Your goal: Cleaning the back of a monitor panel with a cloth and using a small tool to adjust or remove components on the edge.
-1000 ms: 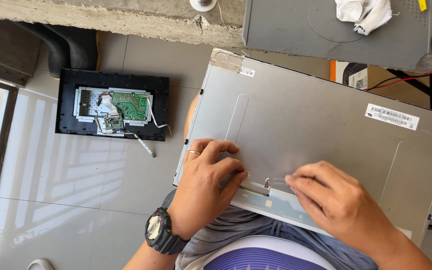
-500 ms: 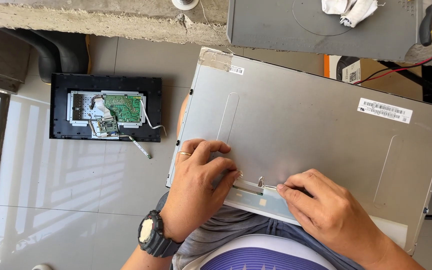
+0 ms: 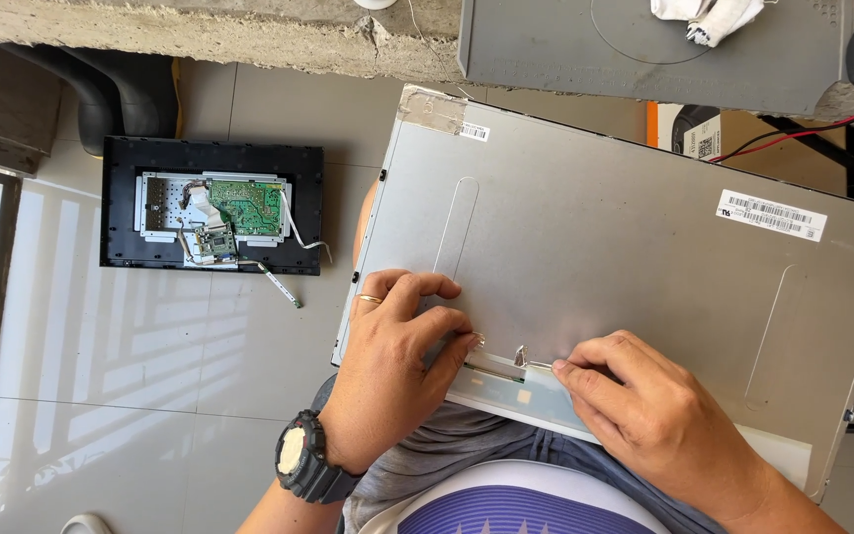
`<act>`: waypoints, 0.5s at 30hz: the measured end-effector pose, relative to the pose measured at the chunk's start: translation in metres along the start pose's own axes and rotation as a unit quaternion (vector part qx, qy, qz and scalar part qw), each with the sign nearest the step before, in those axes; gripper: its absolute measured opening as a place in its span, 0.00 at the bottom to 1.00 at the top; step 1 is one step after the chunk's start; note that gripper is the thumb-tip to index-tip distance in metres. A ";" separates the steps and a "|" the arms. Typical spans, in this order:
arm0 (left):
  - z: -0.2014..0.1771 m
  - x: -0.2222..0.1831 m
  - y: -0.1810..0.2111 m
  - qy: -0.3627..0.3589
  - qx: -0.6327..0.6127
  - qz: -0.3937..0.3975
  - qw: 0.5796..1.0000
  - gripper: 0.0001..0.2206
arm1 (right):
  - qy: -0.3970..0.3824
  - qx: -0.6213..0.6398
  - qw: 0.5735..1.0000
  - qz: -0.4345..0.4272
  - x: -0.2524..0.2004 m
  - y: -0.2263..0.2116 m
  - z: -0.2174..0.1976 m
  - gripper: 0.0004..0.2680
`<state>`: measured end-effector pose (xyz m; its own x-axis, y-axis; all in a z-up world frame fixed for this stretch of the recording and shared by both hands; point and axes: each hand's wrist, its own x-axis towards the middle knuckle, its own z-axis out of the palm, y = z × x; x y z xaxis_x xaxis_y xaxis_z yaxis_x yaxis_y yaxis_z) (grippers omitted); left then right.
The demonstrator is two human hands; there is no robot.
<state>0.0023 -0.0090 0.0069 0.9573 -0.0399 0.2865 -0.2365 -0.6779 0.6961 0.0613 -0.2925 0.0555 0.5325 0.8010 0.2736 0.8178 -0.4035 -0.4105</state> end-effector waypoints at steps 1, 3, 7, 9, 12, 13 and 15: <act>0.000 0.000 0.000 -0.001 0.002 0.001 1.000 0.03 | -0.010 -0.006 1.000 -0.002 -0.001 0.001 -0.001 0.02; 0.002 0.000 -0.001 0.001 0.003 0.004 1.000 0.03 | -0.011 -0.025 1.000 -0.006 0.002 0.000 -0.002 0.02; 0.001 0.001 -0.001 0.006 0.008 0.012 1.000 0.03 | -0.016 -0.054 0.998 -0.022 0.006 -0.003 -0.001 0.03; 0.001 0.001 0.000 0.005 0.008 0.009 1.000 0.04 | -0.019 -0.054 0.998 -0.025 0.006 -0.003 -0.002 0.03; 0.001 0.001 0.001 0.005 0.007 0.004 1.000 0.04 | -0.017 -0.046 0.998 -0.027 0.004 -0.002 0.000 0.04; 0.000 0.001 0.001 0.005 0.006 0.002 1.000 0.04 | -0.012 -0.039 0.999 -0.027 0.004 -0.002 0.001 0.03; 0.001 0.002 0.000 0.005 0.007 0.004 1.000 0.04 | 0.001 -0.036 0.999 -0.031 0.002 0.000 0.005 0.03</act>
<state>0.0040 -0.0101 0.0062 0.9535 -0.0374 0.2989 -0.2417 -0.6873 0.6850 0.0613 -0.2891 0.0514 0.4807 0.8249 0.2974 0.8626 -0.3839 -0.3295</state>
